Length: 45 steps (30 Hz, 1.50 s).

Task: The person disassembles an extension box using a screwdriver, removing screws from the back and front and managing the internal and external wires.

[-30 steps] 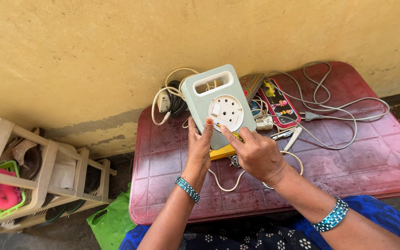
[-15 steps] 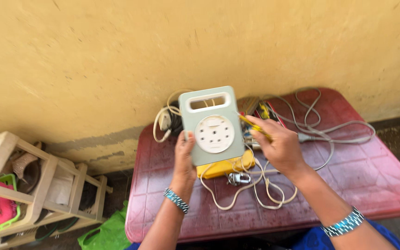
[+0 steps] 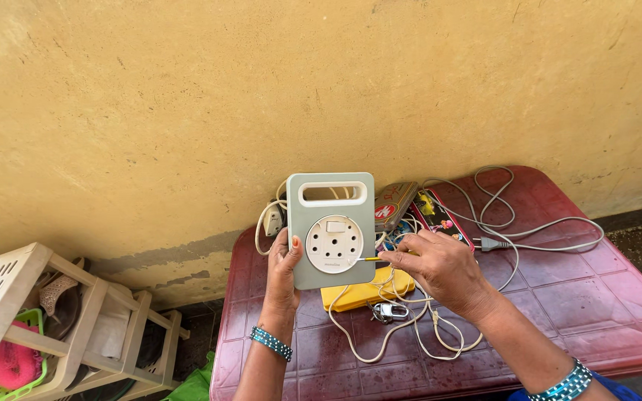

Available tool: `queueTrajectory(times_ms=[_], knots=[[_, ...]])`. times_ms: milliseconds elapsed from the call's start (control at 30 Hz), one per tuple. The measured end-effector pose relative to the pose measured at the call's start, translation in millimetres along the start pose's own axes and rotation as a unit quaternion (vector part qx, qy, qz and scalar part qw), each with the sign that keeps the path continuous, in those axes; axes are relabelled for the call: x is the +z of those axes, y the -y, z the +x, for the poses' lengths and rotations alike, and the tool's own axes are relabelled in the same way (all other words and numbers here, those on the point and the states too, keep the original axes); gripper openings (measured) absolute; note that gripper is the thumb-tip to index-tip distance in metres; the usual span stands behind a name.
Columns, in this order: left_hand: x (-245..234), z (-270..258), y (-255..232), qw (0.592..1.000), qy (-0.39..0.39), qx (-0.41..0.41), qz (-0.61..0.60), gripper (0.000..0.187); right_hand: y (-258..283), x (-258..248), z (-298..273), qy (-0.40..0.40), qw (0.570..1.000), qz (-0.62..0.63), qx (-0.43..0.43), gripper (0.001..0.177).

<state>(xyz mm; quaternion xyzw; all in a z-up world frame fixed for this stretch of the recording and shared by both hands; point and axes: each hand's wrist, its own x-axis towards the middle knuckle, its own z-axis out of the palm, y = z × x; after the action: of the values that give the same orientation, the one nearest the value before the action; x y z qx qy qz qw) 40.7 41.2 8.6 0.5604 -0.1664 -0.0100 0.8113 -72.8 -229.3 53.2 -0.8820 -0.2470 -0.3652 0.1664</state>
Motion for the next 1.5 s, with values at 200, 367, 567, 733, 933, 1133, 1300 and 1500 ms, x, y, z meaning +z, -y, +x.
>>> queueTrajectory(times_ms=[200, 367, 567, 733, 933, 1133, 1300, 1500], knots=[[0.6, -1.8, -1.2, 0.998, 0.022, -0.019, 0.047, 0.069, -3.0, 1.9, -0.9, 0.039, 0.996, -0.047, -0.057, 0.036], [-4.5, -2.1, 5.3, 0.996, 0.050, -0.028, 0.066, 0.077, -4.1, 1.9, -0.2, 0.102, 0.993, -0.012, -0.063, 0.028], [-9.9, -0.1, 11.8, 0.997, 0.031, -0.046, 0.059, 0.078, 0.1, 10.8, -3.7, 0.107, 0.992, 0.029, -0.058, 0.029], [-9.4, -3.6, 24.3, 0.998, 0.035, -0.050, 0.032, 0.067, 0.3, 23.8, -6.0, 0.101, 0.991, 0.086, -0.017, 0.024], [9.2, -7.9, 37.4, 0.995, 0.066, -0.061, -0.051, 0.060, 32.9, 39.8, -8.6, 0.026, 0.992, 0.111, 0.058, 0.029], [22.9, -8.3, 35.5, 0.997, -0.026, -0.051, -0.051, 0.056, 31.3, 38.3, -9.2, 0.001, 0.981, 0.126, 0.148, 0.025], [9.6, -3.8, 40.0, 0.973, -0.089, -0.117, -0.176, 0.060, -15.8, 48.0, -16.1, -0.081, 0.837, 0.342, 0.419, 0.028], [-7.5, 1.6, 45.2, 0.955, -0.066, -0.133, -0.256, 0.062, -40.2, 41.2, -23.1, -0.112, 0.840, 0.384, 0.367, 0.050]])
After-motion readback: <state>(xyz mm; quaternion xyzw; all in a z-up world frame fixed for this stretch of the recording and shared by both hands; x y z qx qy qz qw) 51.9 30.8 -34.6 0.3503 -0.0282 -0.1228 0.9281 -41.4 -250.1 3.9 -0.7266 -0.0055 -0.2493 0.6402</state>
